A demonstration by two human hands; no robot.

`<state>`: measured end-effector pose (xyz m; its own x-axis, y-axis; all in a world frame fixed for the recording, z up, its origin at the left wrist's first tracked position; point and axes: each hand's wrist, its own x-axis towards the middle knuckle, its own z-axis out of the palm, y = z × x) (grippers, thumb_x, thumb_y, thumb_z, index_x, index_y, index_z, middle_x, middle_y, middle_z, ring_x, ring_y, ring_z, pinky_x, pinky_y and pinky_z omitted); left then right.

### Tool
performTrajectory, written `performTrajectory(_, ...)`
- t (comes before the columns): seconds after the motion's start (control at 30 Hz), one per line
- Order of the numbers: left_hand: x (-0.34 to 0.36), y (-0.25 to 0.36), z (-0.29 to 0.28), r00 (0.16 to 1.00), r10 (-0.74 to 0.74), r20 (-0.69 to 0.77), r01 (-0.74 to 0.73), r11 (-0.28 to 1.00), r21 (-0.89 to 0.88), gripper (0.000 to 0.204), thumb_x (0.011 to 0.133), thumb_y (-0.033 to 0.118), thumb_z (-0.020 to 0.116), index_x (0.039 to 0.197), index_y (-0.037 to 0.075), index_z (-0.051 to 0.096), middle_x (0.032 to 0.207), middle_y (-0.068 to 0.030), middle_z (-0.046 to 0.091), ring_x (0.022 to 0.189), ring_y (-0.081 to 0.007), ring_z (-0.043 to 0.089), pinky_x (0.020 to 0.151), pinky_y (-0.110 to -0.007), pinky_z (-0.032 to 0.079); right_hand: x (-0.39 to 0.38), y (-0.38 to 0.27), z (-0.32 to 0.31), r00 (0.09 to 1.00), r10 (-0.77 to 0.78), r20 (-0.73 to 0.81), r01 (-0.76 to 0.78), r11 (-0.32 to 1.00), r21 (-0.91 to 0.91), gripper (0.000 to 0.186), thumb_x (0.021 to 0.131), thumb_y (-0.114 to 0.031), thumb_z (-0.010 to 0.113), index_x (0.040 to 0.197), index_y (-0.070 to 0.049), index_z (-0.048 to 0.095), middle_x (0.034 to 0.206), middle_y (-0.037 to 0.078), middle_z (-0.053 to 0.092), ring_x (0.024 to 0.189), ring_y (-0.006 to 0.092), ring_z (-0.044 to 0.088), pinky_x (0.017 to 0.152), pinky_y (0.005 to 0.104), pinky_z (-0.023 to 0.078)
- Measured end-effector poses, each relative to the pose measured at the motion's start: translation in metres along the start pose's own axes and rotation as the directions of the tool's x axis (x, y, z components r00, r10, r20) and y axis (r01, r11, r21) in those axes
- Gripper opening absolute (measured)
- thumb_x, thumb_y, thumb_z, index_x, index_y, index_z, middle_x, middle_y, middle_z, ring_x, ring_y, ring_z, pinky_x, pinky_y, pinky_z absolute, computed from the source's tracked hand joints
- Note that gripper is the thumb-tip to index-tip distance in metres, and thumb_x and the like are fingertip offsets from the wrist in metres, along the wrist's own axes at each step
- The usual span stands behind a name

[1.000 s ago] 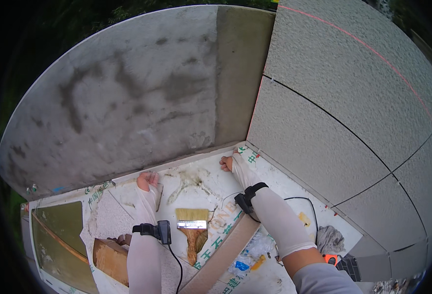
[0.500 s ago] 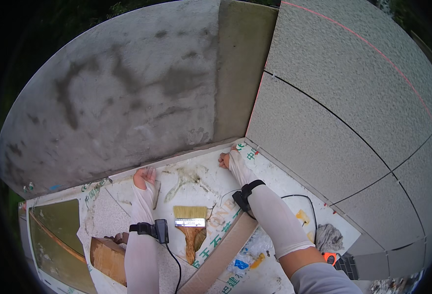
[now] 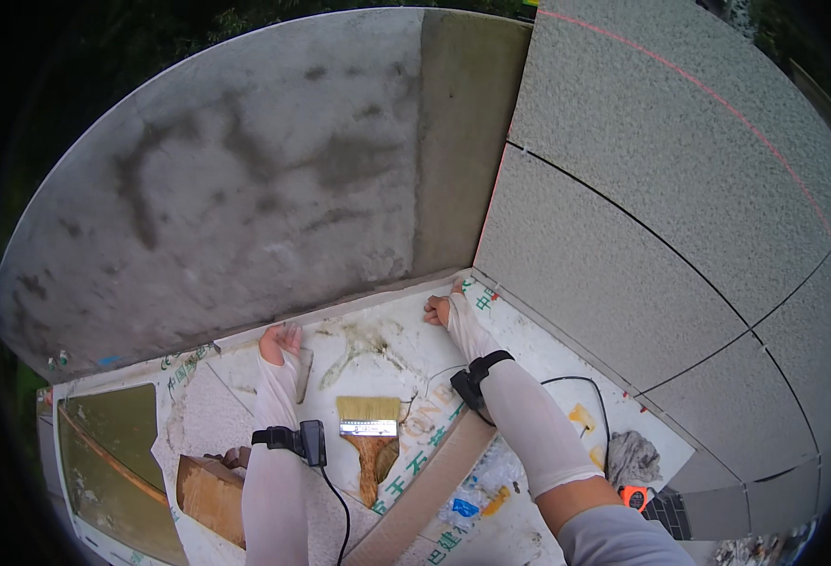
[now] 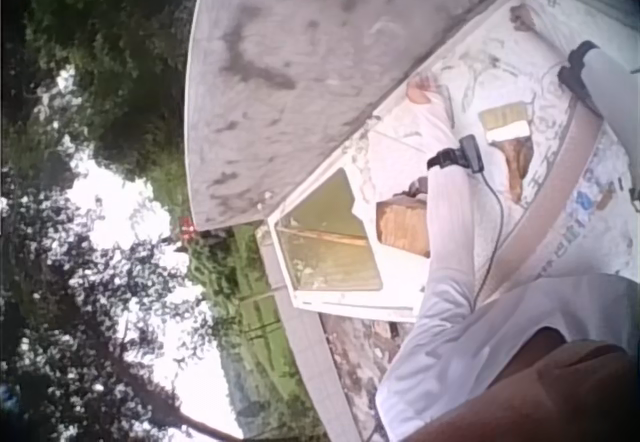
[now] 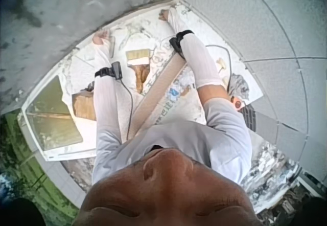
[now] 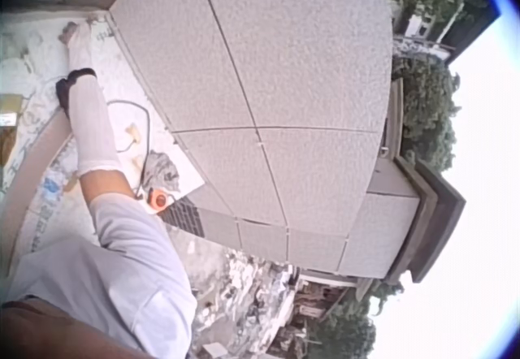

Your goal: Applying mortar to tiles and installing them on an exterior wall surface.

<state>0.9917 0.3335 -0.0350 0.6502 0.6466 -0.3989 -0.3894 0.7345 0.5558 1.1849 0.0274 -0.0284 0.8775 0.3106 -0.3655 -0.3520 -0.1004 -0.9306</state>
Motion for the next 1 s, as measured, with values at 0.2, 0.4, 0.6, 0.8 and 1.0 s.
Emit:
performTrajectory(0.2,0.005,0.001,-0.005,0.999,0.016,0.046,-0.016,1.000,0.009,0.036,0.076,0.005,0.058,0.109,-0.001,0.044,0.114,-0.0176,0.045,0.109,-0.0374,0.053,0.096,-0.048,0.048,0.002,0.003,-0.003,0.996,-0.074,0.044,0.078,0.990,-0.115,0.033,0.092,-0.019,0.051,0.106,0.011,0.044,0.074,0.018,0.065,0.057,0.0223,0.063,0.054,0.0296,0.052)
performTrajectory(0.4,0.004,-0.001,-0.005,0.999,0.009,0.046,-0.009,1.000,0.004,0.025,0.074,0.006,0.060,0.098,0.001,0.052,0.102,-0.0123,0.055,0.105,-0.0320,0.055,0.096,-0.042,0.046,-0.002,-0.001,-0.005,0.996,-0.008,0.086,0.013,0.998,-0.061,0.036,0.087,-0.009,0.059,0.110,0.011,0.041,0.080,0.015,0.066,0.060,0.0193,0.065,0.050,0.0266,0.053)
performTrajectory(0.6,0.001,-0.001,-0.002,0.999,0.008,0.040,-0.008,1.000,-0.017,0.031,0.073,0.008,0.061,0.101,0.001,0.050,0.106,-0.0147,0.053,0.107,-0.0335,0.054,0.096,-0.042,0.046,-0.003,-0.005,-0.006,0.995,-0.055,0.087,0.071,0.980,-0.188,0.021,0.086,-0.012,0.060,0.091,0.008,0.053,0.076,0.015,0.066,0.060,0.0199,0.066,0.051,0.0258,0.054)
performTrajectory(0.8,-0.006,-0.002,0.001,0.999,0.017,0.032,-0.015,0.998,-0.062,0.038,0.076,0.008,0.060,0.110,0.000,0.045,0.115,-0.0186,0.047,0.111,-0.0354,0.051,0.098,-0.045,0.045,-0.006,-0.002,-0.006,0.996,-0.044,0.079,0.053,0.993,-0.110,0.044,0.086,-0.009,0.059,0.119,0.013,0.040,0.077,0.015,0.067,0.058,0.0199,0.065,0.053,0.0254,0.055)
performTrajectory(1.0,-0.006,-0.002,0.006,0.999,0.039,0.014,-0.038,0.999,-0.032,0.049,0.079,0.011,0.060,0.121,0.002,0.038,0.131,-0.0241,0.038,0.121,-0.0391,0.045,0.103,-0.048,0.040,-0.003,-0.013,-0.017,0.970,0.112,0.218,-0.135,0.986,0.097,0.067,0.085,-0.006,0.059,0.134,0.014,0.018,0.079,0.017,0.068,0.058,0.0213,0.066,0.051,0.0269,0.055)
